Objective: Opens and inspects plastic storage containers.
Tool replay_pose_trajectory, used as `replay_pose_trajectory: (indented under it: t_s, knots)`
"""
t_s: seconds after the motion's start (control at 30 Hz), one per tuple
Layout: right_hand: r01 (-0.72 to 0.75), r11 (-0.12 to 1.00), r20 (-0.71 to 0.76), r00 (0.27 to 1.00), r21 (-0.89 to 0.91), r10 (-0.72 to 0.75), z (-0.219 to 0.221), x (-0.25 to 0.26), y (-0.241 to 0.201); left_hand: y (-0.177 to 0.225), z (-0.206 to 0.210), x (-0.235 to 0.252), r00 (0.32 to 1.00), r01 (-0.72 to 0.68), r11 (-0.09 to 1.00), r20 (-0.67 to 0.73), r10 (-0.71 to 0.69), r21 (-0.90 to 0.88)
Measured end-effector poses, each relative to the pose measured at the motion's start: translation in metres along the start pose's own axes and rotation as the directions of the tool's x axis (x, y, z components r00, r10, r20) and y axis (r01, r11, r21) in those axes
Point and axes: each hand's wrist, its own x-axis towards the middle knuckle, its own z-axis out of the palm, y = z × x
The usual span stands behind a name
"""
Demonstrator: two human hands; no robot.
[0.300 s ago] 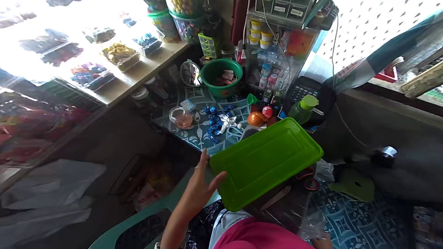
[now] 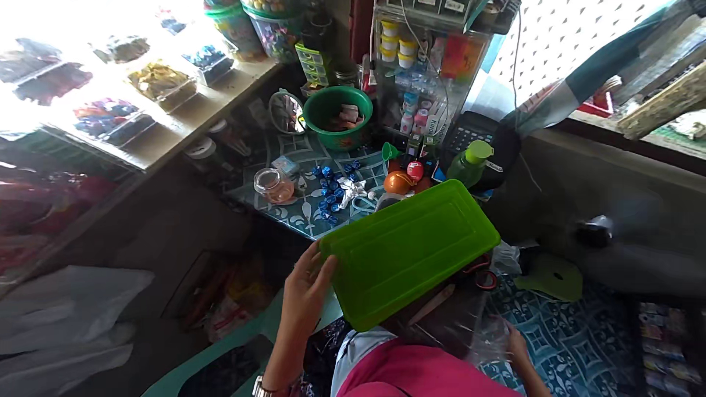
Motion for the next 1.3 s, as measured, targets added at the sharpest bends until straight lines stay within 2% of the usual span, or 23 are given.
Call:
replay_pose_trajectory:
  t_s: [0.1,0.2,0.27,0.3,0.33,0.37,0.4,0.43,0.47,0.5,0.53,0.6,0.63,0.67,0.73,0.8,0.87,0.9,0.97,1.07,1.17,1.23,1.3]
  knots:
    - [0.154,0.988,-0.088,0.984,-0.018,-0.155,-0.006,0.001,-0.022,0.002,-0.001,0.004,0.998,-0.039,0.999,-0.057,0.039,0.004]
    - [0.321,0.937,-0.231,0.909,-0.136,-0.345,-0.004,-0.005,-0.022,0.009,-0.002,0.007,0.984,-0.092,0.995,-0.152,0.097,0.038]
    - [0.298,0.937,-0.269,0.901,-0.185,-0.34,0.006,-0.01,-0.009,0.018,-0.005,0.011,0.98,-0.035,0.999,-0.194,0.037,0.014]
    - [0.247,0.949,-0.238,0.927,-0.195,-0.29,0.011,-0.015,0.002,0.022,-0.007,0.013,0.975,0.008,1.0,-0.222,-0.011,-0.012]
    - [0.159,0.966,-0.136,0.973,-0.206,-0.189,0.015,-0.021,0.012,0.024,-0.008,0.016,0.968,0.045,0.998,-0.244,-0.055,-0.048]
    - [0.04,0.966,0.051,0.998,-0.257,-0.028,0.015,-0.027,0.02,0.023,-0.01,0.019,0.963,0.07,0.993,-0.254,-0.093,-0.098]
    - [-0.047,0.932,0.271,0.95,-0.36,0.152,0.01,-0.032,0.019,0.02,-0.012,0.022,0.96,0.083,0.984,-0.254,-0.122,-0.159]
    - [-0.065,0.882,0.468,0.828,-0.468,0.309,0.002,-0.036,0.011,0.016,-0.015,0.025,0.959,0.088,0.971,-0.246,-0.144,-0.224]
    - [-0.014,0.833,0.562,0.732,-0.552,0.385,-0.005,-0.033,0.01,0.011,-0.019,0.027,0.957,0.092,0.955,-0.241,-0.163,-0.283]
    - [0.032,0.81,0.574,0.722,-0.586,0.386,-0.011,-0.024,0.017,0.008,-0.022,0.029,0.954,0.098,0.941,-0.238,-0.181,-0.324]
    - [0.007,0.828,0.498,0.801,-0.561,0.331,-0.021,-0.013,0.025,0.005,-0.025,0.031,0.952,0.104,0.932,-0.235,-0.194,-0.348]
    - [-0.015,0.924,0.181,0.979,-0.383,0.091,-0.055,-0.008,0.0,0.003,-0.03,0.031,0.948,0.133,0.925,-0.228,-0.224,-0.355]
    - [0.064,0.952,-0.005,0.998,-0.3,-0.068,-0.076,-0.013,-0.031,0.003,-0.031,0.031,0.948,0.143,0.925,-0.218,-0.23,-0.353]
    - [0.196,0.951,-0.167,0.957,-0.238,-0.239,-0.094,-0.018,-0.066,0.003,-0.031,0.032,0.951,0.144,0.924,-0.208,-0.228,-0.354]
    - [0.488,0.857,-0.38,0.77,-0.168,-0.513,-0.119,-0.03,-0.133,0.006,-0.025,0.032,0.959,0.13,0.923,-0.192,-0.21,-0.362]
    - [0.691,0.714,-0.44,0.611,-0.108,-0.658,-0.126,-0.046,-0.192,0.012,-0.015,0.031,0.969,0.09,0.924,-0.182,-0.168,-0.372]
    - [0.801,0.598,-0.387,0.558,0.021,-0.734,-0.121,-0.058,-0.236,0.018,-0.006,0.029,0.978,0.044,0.935,-0.173,-0.112,-0.353]
    - [0.806,0.576,-0.325,0.585,0.133,-0.744,-0.117,-0.062,-0.254,0.021,0.0,0.026,0.982,0.017,0.944,-0.172,-0.078,-0.329]
    - [0.701,0.565,-0.185,0.684,0.435,-0.706,-0.105,-0.066,-0.281,0.026,0.008,0.018,0.99,-0.036,0.965,-0.141,-0.001,-0.261]
    - [0.48,0.449,-0.23,0.832,0.753,-0.505,-0.09,-0.067,-0.31,0.03,0.014,0.005,0.993,-0.116,0.969,-0.049,0.108,-0.217]
    - [0.476,0.407,-0.332,0.865,0.78,-0.377,-0.097,-0.062,-0.312,0.019,0.01,0.006,0.941,-0.327,0.93,0.029,0.336,-0.167]
    - [0.499,0.385,-0.387,0.86,0.776,-0.333,-0.109,-0.056,-0.301,0.015,0.008,0.011,0.86,-0.499,0.864,0.159,0.484,0.065]
    - [0.519,0.33,-0.435,0.85,0.788,-0.298,-0.126,-0.044,-0.28,0.021,0.016,0.012,0.803,-0.582,0.755,0.363,0.473,0.303]
